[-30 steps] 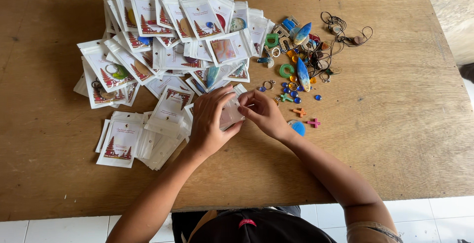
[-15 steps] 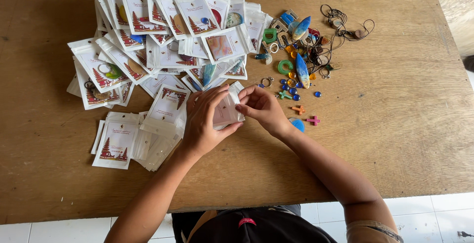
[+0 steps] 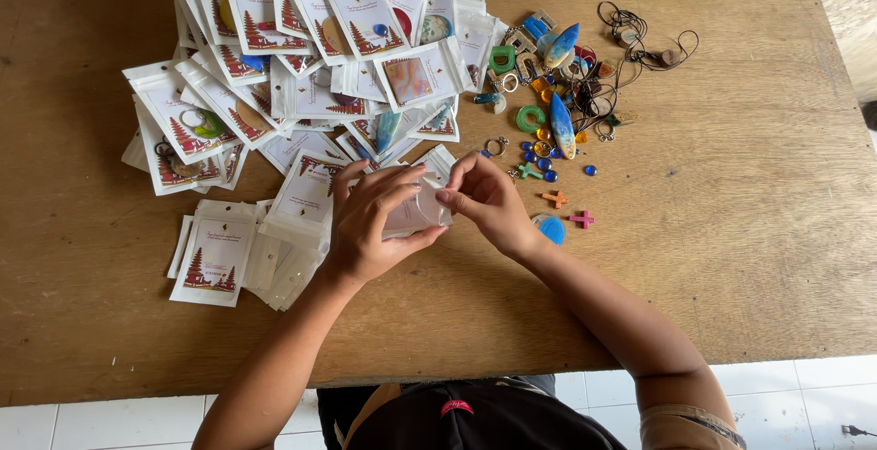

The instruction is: The person picks up keychains and souvenir items from a table and places them one at a time into small white plastic bags, closing each bag after the item is inside.

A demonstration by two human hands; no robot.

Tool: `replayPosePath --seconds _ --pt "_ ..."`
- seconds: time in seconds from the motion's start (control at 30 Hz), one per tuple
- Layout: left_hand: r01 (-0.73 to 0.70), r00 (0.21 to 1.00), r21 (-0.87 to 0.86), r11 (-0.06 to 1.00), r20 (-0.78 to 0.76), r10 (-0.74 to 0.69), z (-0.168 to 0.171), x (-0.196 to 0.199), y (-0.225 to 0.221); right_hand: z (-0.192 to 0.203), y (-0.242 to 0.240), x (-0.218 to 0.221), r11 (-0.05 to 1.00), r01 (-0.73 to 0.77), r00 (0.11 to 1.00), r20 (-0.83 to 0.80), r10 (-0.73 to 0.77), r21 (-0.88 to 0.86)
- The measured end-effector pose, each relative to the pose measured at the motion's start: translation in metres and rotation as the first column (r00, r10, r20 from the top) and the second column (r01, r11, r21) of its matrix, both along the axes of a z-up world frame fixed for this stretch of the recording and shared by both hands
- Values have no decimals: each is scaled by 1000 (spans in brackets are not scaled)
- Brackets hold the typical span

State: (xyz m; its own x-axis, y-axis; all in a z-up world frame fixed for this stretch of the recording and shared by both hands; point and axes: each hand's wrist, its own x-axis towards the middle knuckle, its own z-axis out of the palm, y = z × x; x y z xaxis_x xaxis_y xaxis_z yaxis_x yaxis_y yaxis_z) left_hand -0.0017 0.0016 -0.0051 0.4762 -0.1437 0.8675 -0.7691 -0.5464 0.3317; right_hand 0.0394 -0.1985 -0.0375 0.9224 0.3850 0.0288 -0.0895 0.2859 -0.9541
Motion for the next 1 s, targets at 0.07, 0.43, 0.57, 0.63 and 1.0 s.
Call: replayPosePath --seconds 0.07,0.43,0.57,0.63,1.0 --pt "0 1000 6 1000 3 0 -2 0 2 20 1 -6 992 58 990 138 -42 -114" --pt "193 972 -78 978 -123 -202 5 2 8 94 10 -26 830 291 521 807 280 -476" --pt "231 966 -41 972 -112 -235 8 3 7 76 -4 -20 713 328 516 750 414 -620" --pt "216 966 -31 976 -136 -219 10 1 5 79 -6 -20 677 312 551 707 443 -667" --pt "130 967 -74 989 -210 -142 2 -2 3 117 -24 -1 747 161 702 607 372 -645"
